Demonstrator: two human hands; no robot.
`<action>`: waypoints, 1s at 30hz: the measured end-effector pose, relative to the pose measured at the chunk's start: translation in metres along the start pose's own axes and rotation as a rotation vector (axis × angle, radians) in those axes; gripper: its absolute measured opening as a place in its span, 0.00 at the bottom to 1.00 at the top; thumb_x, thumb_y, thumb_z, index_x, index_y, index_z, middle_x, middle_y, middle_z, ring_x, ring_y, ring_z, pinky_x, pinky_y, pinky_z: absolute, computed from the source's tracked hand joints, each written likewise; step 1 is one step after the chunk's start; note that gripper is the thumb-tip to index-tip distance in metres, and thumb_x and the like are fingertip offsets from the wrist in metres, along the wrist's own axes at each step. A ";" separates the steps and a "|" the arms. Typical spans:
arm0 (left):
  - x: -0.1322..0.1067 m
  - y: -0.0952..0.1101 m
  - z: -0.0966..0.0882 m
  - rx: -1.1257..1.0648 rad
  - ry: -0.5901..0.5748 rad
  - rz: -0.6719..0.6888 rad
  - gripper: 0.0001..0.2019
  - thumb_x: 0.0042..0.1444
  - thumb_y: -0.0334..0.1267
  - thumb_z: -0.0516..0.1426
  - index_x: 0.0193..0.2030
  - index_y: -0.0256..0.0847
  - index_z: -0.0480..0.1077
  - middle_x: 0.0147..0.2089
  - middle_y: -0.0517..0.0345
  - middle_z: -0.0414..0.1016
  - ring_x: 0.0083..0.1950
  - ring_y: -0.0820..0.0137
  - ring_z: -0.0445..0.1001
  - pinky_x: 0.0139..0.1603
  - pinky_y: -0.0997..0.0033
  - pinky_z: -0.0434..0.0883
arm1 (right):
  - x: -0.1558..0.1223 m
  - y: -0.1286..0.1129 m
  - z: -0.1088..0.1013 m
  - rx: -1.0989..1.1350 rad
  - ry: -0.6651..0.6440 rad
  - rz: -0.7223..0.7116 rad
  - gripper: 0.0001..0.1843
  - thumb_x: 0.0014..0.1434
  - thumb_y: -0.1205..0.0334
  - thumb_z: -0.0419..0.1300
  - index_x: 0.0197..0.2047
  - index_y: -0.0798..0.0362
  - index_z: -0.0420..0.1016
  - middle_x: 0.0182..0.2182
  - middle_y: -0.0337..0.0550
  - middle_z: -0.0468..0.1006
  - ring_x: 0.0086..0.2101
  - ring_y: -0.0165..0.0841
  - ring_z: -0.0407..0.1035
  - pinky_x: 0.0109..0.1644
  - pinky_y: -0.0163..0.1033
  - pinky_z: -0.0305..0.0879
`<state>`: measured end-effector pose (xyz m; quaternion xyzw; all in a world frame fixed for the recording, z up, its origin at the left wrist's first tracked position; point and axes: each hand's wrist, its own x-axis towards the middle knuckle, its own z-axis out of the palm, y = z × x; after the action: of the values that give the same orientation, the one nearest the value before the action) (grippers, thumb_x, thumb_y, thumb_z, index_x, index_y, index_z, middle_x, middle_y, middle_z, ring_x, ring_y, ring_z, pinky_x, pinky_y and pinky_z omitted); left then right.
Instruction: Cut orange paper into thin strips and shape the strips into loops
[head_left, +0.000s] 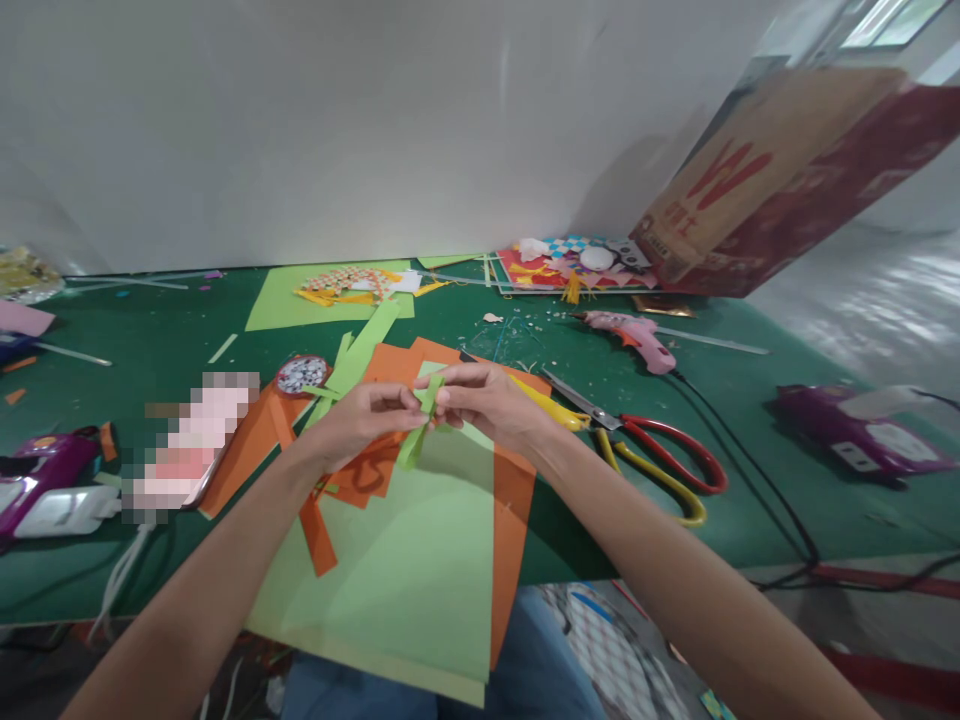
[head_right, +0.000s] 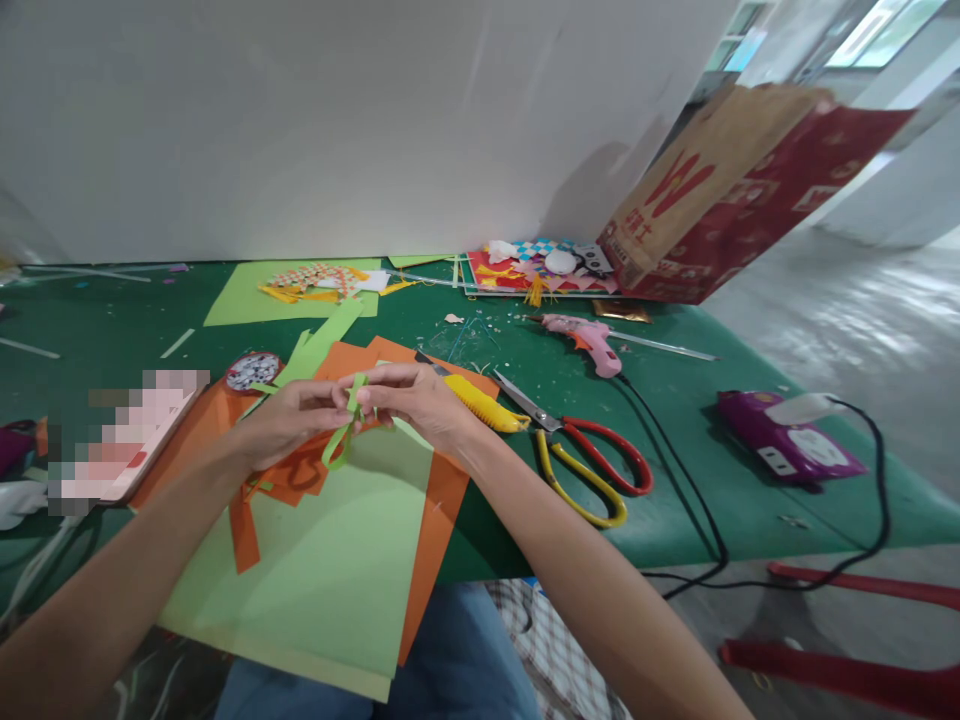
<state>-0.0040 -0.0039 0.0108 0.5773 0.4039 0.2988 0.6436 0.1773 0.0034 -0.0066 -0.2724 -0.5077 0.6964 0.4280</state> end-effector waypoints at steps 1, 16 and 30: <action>0.000 0.000 0.000 0.006 -0.003 0.000 0.11 0.43 0.40 0.65 0.22 0.39 0.68 0.29 0.57 0.73 0.35 0.69 0.72 0.41 0.68 0.67 | 0.000 0.000 0.000 0.005 -0.001 0.003 0.05 0.45 0.61 0.67 0.29 0.51 0.81 0.20 0.36 0.72 0.23 0.25 0.65 0.25 0.33 0.53; 0.000 -0.003 -0.001 -0.118 -0.116 0.031 0.13 0.51 0.45 0.63 0.30 0.37 0.69 0.33 0.52 0.78 0.39 0.66 0.77 0.44 0.68 0.68 | 0.003 0.003 -0.001 0.029 -0.051 0.017 0.11 0.41 0.59 0.71 0.28 0.54 0.79 0.15 0.35 0.73 0.19 0.25 0.68 0.21 0.31 0.49; 0.000 -0.002 -0.001 -0.066 -0.096 0.054 0.12 0.50 0.43 0.64 0.29 0.36 0.70 0.27 0.54 0.80 0.35 0.68 0.78 0.41 0.71 0.70 | 0.001 0.007 0.002 -0.033 -0.140 -0.053 0.08 0.48 0.61 0.67 0.34 0.51 0.81 0.19 0.35 0.74 0.21 0.24 0.66 0.23 0.31 0.50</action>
<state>-0.0050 -0.0033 0.0093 0.5801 0.3471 0.3012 0.6726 0.1726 0.0026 -0.0121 -0.2164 -0.5548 0.6937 0.4052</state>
